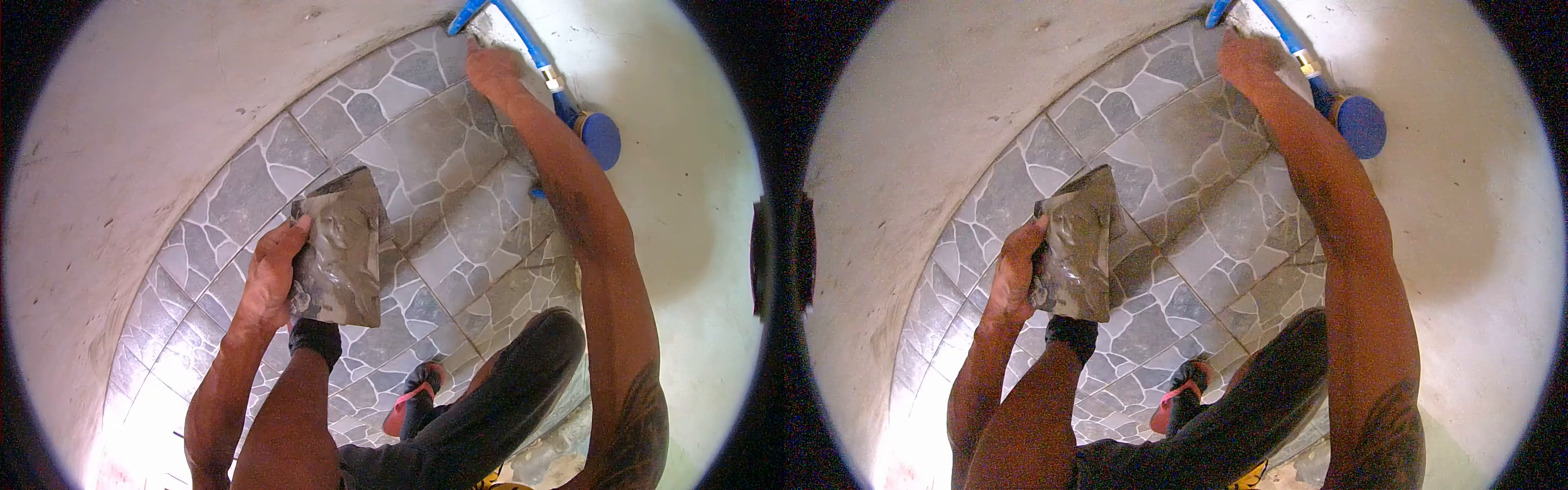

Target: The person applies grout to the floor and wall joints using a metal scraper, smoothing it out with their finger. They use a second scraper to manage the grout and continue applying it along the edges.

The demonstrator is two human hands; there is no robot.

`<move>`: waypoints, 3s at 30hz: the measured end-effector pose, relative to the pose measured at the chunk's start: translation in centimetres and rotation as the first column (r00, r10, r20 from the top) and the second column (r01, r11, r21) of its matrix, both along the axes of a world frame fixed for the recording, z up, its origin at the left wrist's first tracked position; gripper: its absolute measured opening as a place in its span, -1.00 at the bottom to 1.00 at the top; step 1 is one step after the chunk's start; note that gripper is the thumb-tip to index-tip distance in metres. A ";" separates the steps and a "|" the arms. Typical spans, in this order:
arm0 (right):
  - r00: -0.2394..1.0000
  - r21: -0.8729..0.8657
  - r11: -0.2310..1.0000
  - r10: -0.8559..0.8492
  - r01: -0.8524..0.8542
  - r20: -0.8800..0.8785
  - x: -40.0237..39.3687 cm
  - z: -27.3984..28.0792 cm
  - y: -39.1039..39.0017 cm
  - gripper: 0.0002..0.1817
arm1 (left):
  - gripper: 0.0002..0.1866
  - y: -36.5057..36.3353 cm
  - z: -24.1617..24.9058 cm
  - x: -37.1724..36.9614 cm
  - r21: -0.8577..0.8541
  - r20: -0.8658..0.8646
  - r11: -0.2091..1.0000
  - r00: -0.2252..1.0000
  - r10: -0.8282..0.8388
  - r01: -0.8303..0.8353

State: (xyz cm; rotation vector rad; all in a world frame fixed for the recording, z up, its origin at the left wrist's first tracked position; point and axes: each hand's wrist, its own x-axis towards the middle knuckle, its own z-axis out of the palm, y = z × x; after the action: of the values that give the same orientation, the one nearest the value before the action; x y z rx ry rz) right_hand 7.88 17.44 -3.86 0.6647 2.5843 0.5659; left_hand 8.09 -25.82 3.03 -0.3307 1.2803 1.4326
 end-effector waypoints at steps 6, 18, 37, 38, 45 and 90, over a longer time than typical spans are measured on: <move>0.994 -0.013 0.998 -0.065 0.064 -0.084 -1.2 -4.2 3.8 -0.53 | -0.59 -1.3 -0.7 -0.3 -0.060 -0.039 0.998 0.999 -0.013 0.011; 0.971 -0.131 0.962 -0.235 0.238 0.038 6.3 -0.9 -0.3 -0.58 | -0.72 1.8 2.0 0.4 -0.005 0.018 0.997 0.997 0.077 -0.076; 0.987 -0.028 0.999 0.024 -0.029 -0.158 -1.2 -4.3 3.6 -0.56 | -0.66 1.0 1.5 0.2 -0.026 -0.010 0.999 0.999 0.036 -0.036; 0.988 -0.030 0.999 0.033 -0.038 -0.150 -1.5 -4.4 3.7 -0.59 | -0.66 1.2 1.9 0.2 -0.029 -0.011 0.999 0.999 0.042 -0.042; 0.981 0.007 0.999 -0.043 0.046 -0.191 -0.1 -3.7 2.8 -0.59 | -0.66 1.3 2.2 0.6 -0.024 -0.040 0.999 0.999 0.024 -0.025; 0.726 -0.957 -0.291 -0.660 -0.012 0.192 15.3 15.1 -14.9 -0.68 | -0.62 5.9 -0.3 0.9 0.058 -0.065 0.995 0.995 0.082 -0.079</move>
State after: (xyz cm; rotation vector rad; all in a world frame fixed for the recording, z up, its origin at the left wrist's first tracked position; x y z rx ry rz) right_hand 23.17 2.52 11.26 0.8533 1.8432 -2.0059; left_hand 9.01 -19.95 2.73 -0.3021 1.2909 1.5560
